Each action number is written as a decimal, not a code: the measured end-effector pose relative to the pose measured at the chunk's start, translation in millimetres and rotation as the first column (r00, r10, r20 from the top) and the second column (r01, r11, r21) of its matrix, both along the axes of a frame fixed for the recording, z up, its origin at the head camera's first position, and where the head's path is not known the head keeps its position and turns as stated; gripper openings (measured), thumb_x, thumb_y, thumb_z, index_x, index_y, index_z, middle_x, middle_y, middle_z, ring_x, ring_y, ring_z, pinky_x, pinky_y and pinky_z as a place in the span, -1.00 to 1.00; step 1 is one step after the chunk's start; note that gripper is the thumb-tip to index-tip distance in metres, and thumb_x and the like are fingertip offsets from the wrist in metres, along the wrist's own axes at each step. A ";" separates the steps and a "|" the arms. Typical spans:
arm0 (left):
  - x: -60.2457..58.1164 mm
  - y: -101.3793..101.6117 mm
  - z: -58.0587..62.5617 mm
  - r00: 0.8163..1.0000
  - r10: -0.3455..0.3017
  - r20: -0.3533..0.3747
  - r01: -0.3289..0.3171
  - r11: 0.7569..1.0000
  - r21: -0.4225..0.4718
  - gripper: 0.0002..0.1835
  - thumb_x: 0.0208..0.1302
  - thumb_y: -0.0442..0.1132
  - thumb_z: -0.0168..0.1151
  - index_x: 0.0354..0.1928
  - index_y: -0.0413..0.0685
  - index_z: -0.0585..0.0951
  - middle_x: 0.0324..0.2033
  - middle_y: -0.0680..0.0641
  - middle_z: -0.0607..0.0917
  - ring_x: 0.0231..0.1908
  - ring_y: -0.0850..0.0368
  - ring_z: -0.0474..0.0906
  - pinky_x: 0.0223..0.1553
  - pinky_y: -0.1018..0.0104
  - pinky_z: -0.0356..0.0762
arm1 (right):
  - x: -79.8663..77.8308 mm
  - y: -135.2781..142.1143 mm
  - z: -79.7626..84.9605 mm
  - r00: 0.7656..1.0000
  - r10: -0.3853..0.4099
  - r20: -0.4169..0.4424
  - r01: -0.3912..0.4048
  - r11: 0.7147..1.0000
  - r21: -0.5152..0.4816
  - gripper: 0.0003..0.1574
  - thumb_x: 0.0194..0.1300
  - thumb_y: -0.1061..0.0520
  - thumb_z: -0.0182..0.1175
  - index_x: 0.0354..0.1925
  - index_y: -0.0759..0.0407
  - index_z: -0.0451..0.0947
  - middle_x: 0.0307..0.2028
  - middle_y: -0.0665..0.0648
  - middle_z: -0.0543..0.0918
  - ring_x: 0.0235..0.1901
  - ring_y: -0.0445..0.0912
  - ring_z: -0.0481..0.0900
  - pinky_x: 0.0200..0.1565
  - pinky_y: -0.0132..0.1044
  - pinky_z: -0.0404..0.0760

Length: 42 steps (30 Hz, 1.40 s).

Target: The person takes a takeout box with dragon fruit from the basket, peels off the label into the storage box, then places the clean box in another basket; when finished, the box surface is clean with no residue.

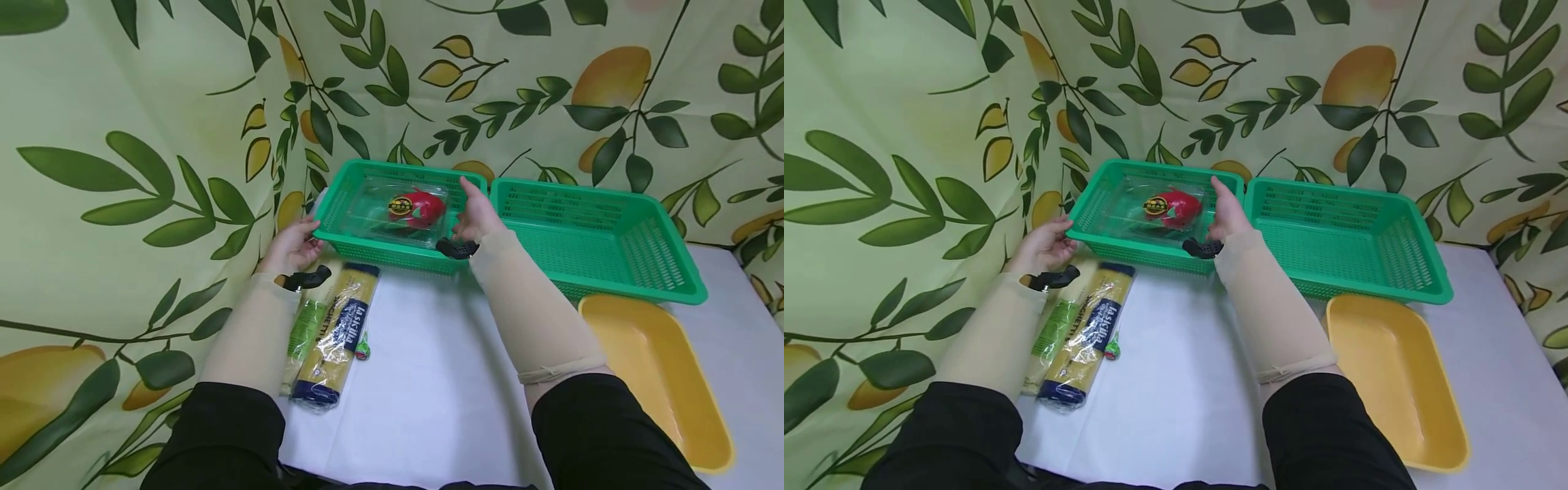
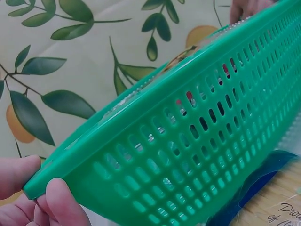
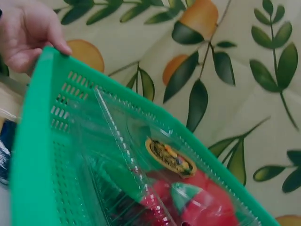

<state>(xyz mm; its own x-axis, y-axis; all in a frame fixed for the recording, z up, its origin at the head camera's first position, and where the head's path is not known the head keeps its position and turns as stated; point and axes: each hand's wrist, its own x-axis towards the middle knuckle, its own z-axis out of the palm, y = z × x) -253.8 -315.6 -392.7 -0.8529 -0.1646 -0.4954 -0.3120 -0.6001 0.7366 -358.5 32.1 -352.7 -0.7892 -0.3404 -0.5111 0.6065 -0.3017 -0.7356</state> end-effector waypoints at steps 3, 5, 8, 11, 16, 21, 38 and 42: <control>-1.0 0.9 -2.2 1.000 0.007 -0.007 -0.007 1.000 0.007 -0.82 0.69 -0.37 0.15 0.07 0.14 0.52 0.00 -0.02 0.47 -0.31 0.22 0.49 -0.37 0.50 0.56 | -5.6 -2.4 -3.7 1.000 -0.006 0.001 0.006 0.999 0.033 0.13 0.74 -0.39 -0.09 0.75 -0.42 -0.69 0.77 0.11 -0.63 0.74 0.28 -0.63 0.70 0.25 -0.54; -1.4 0.2 -3.3 1.000 0.007 -0.011 -0.007 1.000 0.007 -0.83 0.69 -0.36 0.14 0.06 0.14 0.52 0.01 -0.02 0.47 -0.31 0.23 0.49 -0.36 0.51 0.56 | -8.4 -4.4 -5.2 1.000 -0.003 -0.005 0.004 0.998 0.059 0.08 0.75 -0.34 -0.08 0.78 -0.40 -0.58 0.77 0.14 -0.61 0.75 0.29 -0.60 0.72 0.22 -0.46; -1.7 -1.8 -3.7 1.000 0.004 -0.010 -0.004 1.000 0.003 -0.83 0.70 -0.35 0.15 0.08 0.14 0.52 0.01 -0.02 0.48 -0.30 0.23 0.48 -0.35 0.51 0.56 | -10.5 -7.9 -6.4 1.000 0.006 -0.006 -0.005 0.995 0.102 0.04 0.76 -0.22 -0.01 0.82 -0.29 -0.42 0.79 0.19 -0.54 0.76 0.30 -0.53 0.73 0.18 -0.27; -2.5 -4.0 -3.7 1.000 -0.012 -0.003 0.012 1.000 -0.011 -0.81 0.70 -0.33 0.16 0.13 0.15 0.52 0.00 -0.02 0.49 -0.29 0.22 0.46 -0.34 0.51 0.58 | -10.0 -10.9 -5.8 0.999 0.039 0.000 -0.039 0.988 0.150 0.04 0.77 -0.14 0.01 0.82 -0.20 -0.40 0.79 0.20 -0.52 0.78 0.27 -0.49 0.73 0.14 -0.14; -2.6 -5.2 -2.4 0.999 -0.043 0.000 0.043 0.999 -0.027 -0.80 0.70 -0.30 0.16 0.19 0.15 0.51 -0.04 -0.02 0.52 -0.30 0.21 0.47 -0.34 0.50 0.60 | -2.3 -13.1 -2.4 0.997 0.029 0.070 -0.042 0.981 0.191 0.23 0.71 -0.13 0.16 0.80 -0.16 -0.54 0.82 0.13 -0.40 0.80 0.18 -0.38 0.71 0.04 0.13; -3.1 -5.0 -2.7 0.999 -0.051 -0.015 0.050 0.998 -0.044 -0.83 0.71 -0.30 0.14 0.15 0.15 0.51 -0.08 0.00 0.53 -0.30 0.22 0.45 -0.36 0.51 0.58 | 3.6 -16.3 -1.4 0.995 0.010 0.096 -0.037 0.959 0.280 0.24 0.63 -0.14 0.27 0.82 -0.01 -0.34 0.82 0.13 -0.20 0.79 0.15 -0.21 0.60 -0.10 0.42; -5.7 -6.8 -6.4 0.999 -0.032 -0.018 0.031 0.999 -0.043 -0.87 0.71 -0.32 0.14 0.09 0.11 0.54 -0.12 -0.01 0.58 -0.38 0.22 0.52 -0.38 0.51 0.60 | -2.8 -17.3 -10.8 0.997 0.062 0.042 -0.073 0.932 0.354 0.12 0.57 -0.06 0.38 0.78 0.08 0.00 0.77 0.19 0.03 0.73 0.13 0.02 0.52 -0.15 0.53; -5.5 -7.1 -5.3 1.000 -0.027 0.002 0.027 0.999 -0.032 -0.85 0.70 -0.30 0.17 0.12 0.11 0.55 -0.08 -0.02 0.57 -0.37 0.21 0.53 -0.36 0.49 0.62 | 4.3 -19.4 -6.7 0.997 0.040 0.064 -0.058 0.948 0.314 0.08 0.57 -0.07 0.38 0.77 0.03 0.03 0.76 0.20 0.07 0.71 0.12 0.10 0.47 -0.21 0.57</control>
